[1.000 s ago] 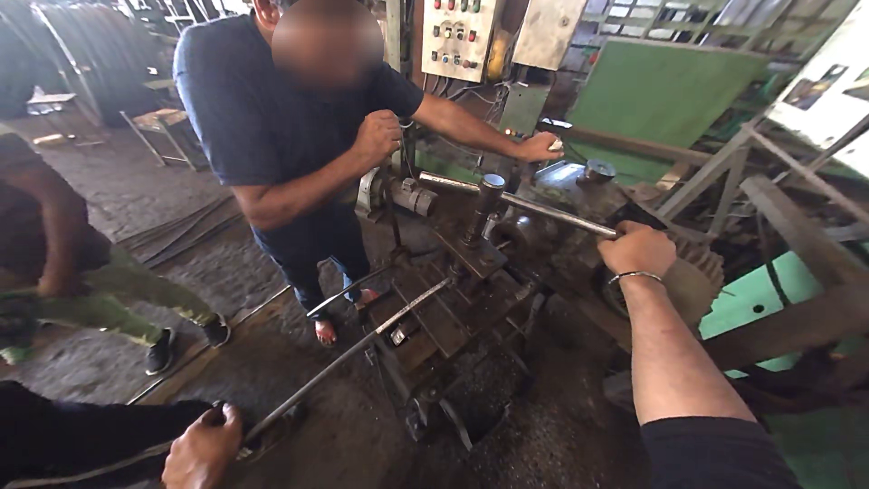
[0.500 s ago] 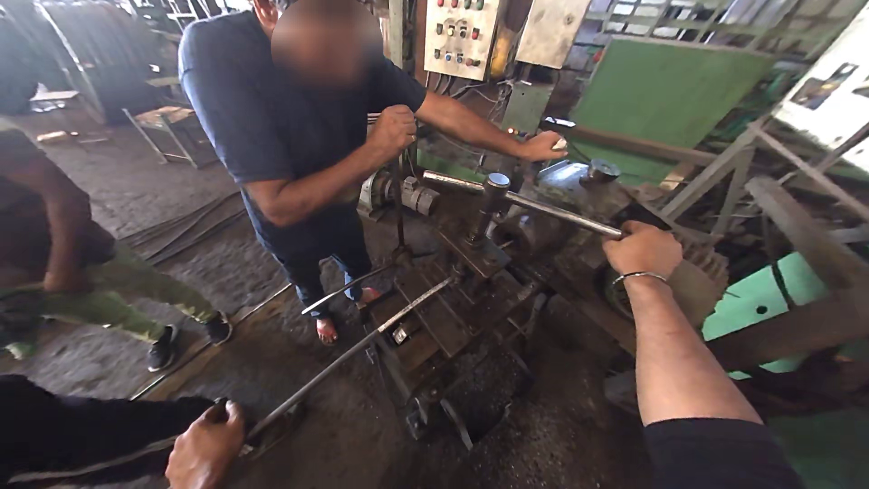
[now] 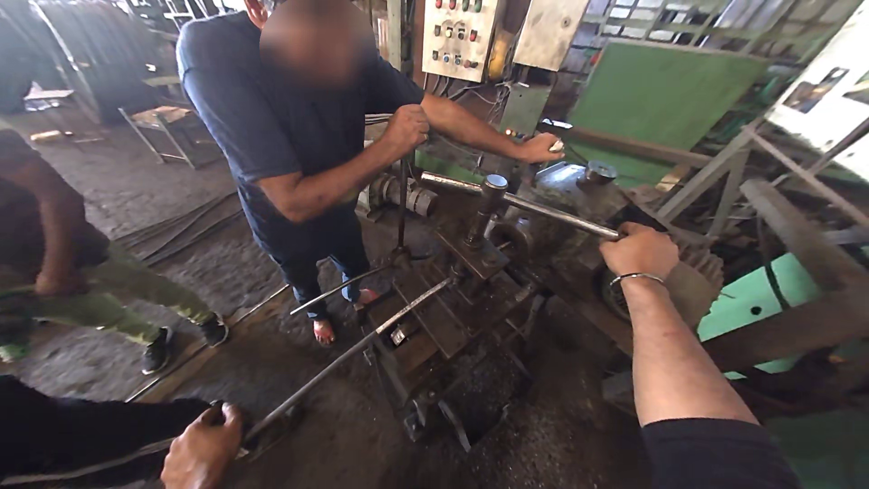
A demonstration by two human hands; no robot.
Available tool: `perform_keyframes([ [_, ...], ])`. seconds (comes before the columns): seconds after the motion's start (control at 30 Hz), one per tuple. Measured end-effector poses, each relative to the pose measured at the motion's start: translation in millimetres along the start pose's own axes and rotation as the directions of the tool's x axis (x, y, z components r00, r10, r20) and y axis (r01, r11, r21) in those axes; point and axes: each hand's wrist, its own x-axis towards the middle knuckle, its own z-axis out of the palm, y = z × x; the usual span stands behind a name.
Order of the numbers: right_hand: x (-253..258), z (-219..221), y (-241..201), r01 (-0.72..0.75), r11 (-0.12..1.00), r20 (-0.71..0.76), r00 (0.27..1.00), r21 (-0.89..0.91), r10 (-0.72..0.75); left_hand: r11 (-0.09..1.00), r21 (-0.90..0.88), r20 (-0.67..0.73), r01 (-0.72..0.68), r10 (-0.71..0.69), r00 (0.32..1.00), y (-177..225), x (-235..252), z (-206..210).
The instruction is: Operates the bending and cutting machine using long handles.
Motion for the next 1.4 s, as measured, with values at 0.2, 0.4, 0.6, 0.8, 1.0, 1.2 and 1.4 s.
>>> perform_keyframes([
  [0.2,1,0,0,0.004,1.0,-0.005,1.0,0.012,-0.004,1.0,-0.007,0.008,0.001,-0.001,1.0,2,-1,-1],
  [0.4,1,0,0,0.01,1.0,-0.009,1.0,-0.002,-0.01,1.0,-0.008,0.018,-0.001,0.001,1.0,3,-1,-1],
  [0.6,2,0,0,0.021,1.0,-0.001,1.0,-0.008,-0.021,1.0,-0.013,0.016,0.0,0.0,1.0,3,-2,1],
  [0.8,4,1,1,0.021,1.0,-0.004,1.0,-0.01,-0.021,1.0,0.002,0.002,-0.002,0.002,1.0,3,0,2],
  [1.0,6,2,1,0.012,1.0,0.004,1.0,-0.008,-0.012,1.0,0.006,-0.008,-0.002,0.002,1.0,4,1,5],
  [1.2,9,5,3,0.013,1.0,-0.009,1.0,-0.017,-0.013,1.0,-0.005,-0.005,0.016,-0.016,1.0,8,-4,0],
  [1.4,8,4,4,0.025,1.0,-0.006,1.0,-0.01,-0.025,1.0,-0.006,0.004,-0.008,0.008,1.0,10,-5,-3],
])
